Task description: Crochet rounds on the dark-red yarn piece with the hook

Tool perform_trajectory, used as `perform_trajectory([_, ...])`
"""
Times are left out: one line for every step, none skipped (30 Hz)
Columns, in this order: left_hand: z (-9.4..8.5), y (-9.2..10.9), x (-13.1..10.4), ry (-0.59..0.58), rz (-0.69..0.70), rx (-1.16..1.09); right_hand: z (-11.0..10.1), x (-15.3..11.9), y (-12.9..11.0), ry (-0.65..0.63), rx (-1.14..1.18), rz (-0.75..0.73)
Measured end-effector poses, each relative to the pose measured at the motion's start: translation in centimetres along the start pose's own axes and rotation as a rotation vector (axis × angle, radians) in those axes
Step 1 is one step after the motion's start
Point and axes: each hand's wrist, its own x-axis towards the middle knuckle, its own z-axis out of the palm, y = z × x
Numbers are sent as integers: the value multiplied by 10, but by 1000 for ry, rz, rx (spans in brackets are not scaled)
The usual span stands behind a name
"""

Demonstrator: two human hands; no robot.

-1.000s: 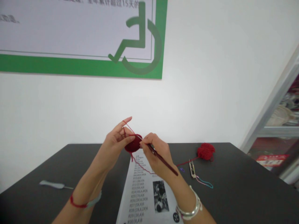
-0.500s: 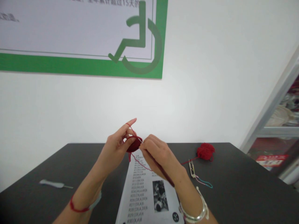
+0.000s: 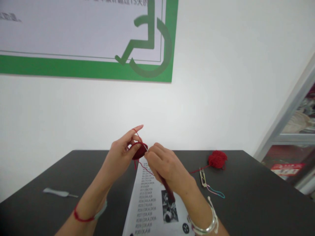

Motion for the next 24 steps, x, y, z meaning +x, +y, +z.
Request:
perform_trajectory([0,0,0,3,10,12,-1,-1,0,30,41,28])
perform_trajectory([0,0,0,4,18,18,-1,-1,2,62,101,81])
perform_trajectory([1,-1,0,-1,23,16,-1,-1,4,103,178,152])
perform_trajectory([1,-2,0,-9,23,2,0,-2,6,147,275,234])
perform_trajectory([1,-2,0,-16,16,-24,1,-1,10,188,391,321])
perform_trajectory([1,-3,0,-22,3,-61,2,0,13,228,530,400])
perform_trajectory([1,-3,1,-28,-15,-107,4,1,16,262,678,464])
perform_trajectory([2,-3,1,-33,-33,-162,5,3,19,290,822,506])
perform_trajectory([3,-3,1,-37,-50,-218,7,5,20,311,944,538])
perform_trajectory([4,-3,2,-36,-64,-270,10,7,21,329,1039,565])
perform_trajectory([6,-3,1,-32,-77,-317,13,9,20,345,1106,587])
perform_trajectory([7,-3,1,-28,-93,-364,16,11,19,362,1144,606])
perform_trajectory([9,-3,1,-29,-118,-417,19,12,17,385,1156,612])
perform_trajectory([10,-3,1,-43,-152,-480,22,12,16,414,1141,601])
perform_trajectory([11,-4,1,-66,-193,-555,25,12,15,449,1096,572])
perform_trajectory([11,-4,2,-97,-239,-637,27,11,14,476,1017,531])
perform_trajectory([12,-5,2,-128,-281,-713,29,9,15,491,900,481])
perform_trajectory([13,-5,2,-149,-315,-771,31,7,16,493,745,412])
perform_trajectory([13,-6,2,-157,-339,-808,32,5,18,483,560,323])
perform_trajectory([14,-6,1,-157,-354,-826,33,3,21,473,359,214])
perform_trajectory([15,-5,1,-157,-364,-836,35,1,24,473,162,93])
perform_trajectory([15,-5,1,-158,-370,-845,36,0,26,487,-13,-27])
perform_trajectory([16,-5,1,-161,-376,-858,37,-1,28,511,-149,-131])
perform_trajectory([16,-4,1,-166,-386,-877,39,-2,30,537,-232,-204])
